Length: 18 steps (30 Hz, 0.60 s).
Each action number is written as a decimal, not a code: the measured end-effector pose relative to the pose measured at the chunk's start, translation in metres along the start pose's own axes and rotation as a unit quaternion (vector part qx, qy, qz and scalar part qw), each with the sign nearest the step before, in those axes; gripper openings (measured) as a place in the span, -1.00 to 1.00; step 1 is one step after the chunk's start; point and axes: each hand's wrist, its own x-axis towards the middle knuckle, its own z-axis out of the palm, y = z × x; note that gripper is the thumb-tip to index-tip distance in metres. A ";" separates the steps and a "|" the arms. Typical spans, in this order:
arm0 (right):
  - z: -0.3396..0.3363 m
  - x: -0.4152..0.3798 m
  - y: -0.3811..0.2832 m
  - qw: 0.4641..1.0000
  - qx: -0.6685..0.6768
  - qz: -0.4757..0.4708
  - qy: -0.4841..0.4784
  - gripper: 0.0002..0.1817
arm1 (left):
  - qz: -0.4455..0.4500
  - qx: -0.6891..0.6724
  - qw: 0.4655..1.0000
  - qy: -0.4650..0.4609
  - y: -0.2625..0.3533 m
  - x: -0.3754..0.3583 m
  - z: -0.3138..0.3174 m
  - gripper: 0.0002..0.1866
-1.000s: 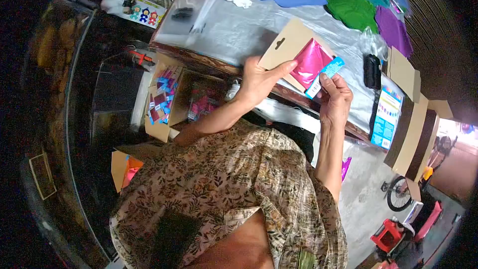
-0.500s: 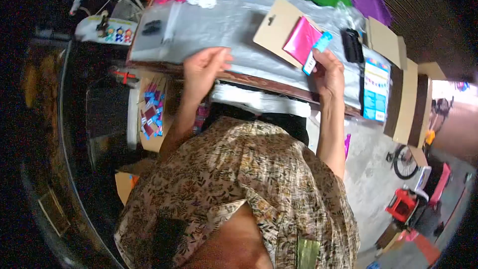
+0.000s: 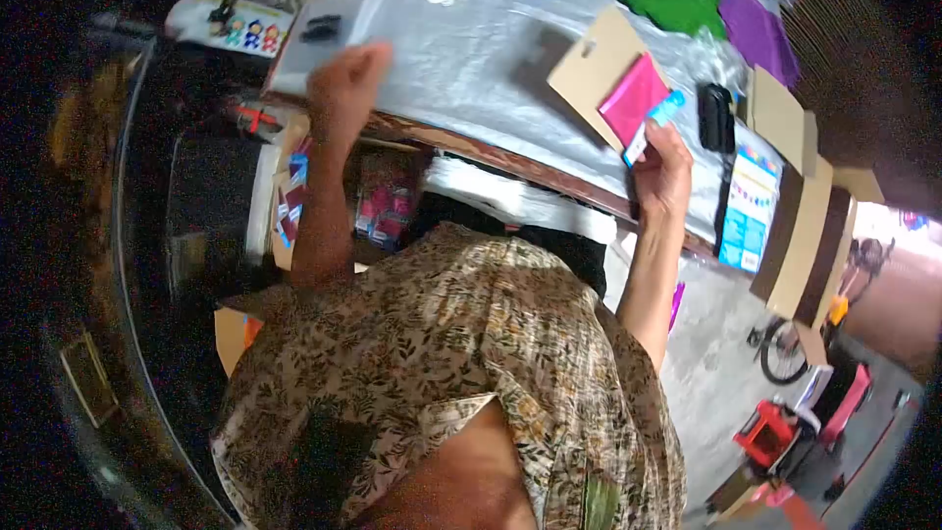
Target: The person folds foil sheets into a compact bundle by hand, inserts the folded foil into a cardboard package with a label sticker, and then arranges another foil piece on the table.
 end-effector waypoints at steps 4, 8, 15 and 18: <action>-0.023 0.007 0.006 0.996 0.002 0.017 -0.092 -0.71 | 0.062 0.192 0.969 0.141 -0.042 0.047 -0.022 -0.65; -0.013 0.002 0.006 0.999 -0.008 0.004 -0.040 -0.72 | 0.108 0.283 0.934 0.190 -0.073 0.056 -0.010 -0.64; -0.016 0.000 0.004 0.996 0.014 0.005 -0.093 -0.72 | 0.045 0.264 0.952 0.149 -0.072 0.055 0.001 -0.66; -0.017 0.001 0.005 0.995 0.019 0.002 -0.094 -0.72 | 0.033 0.239 0.948 0.207 -0.072 0.054 0.006 -0.71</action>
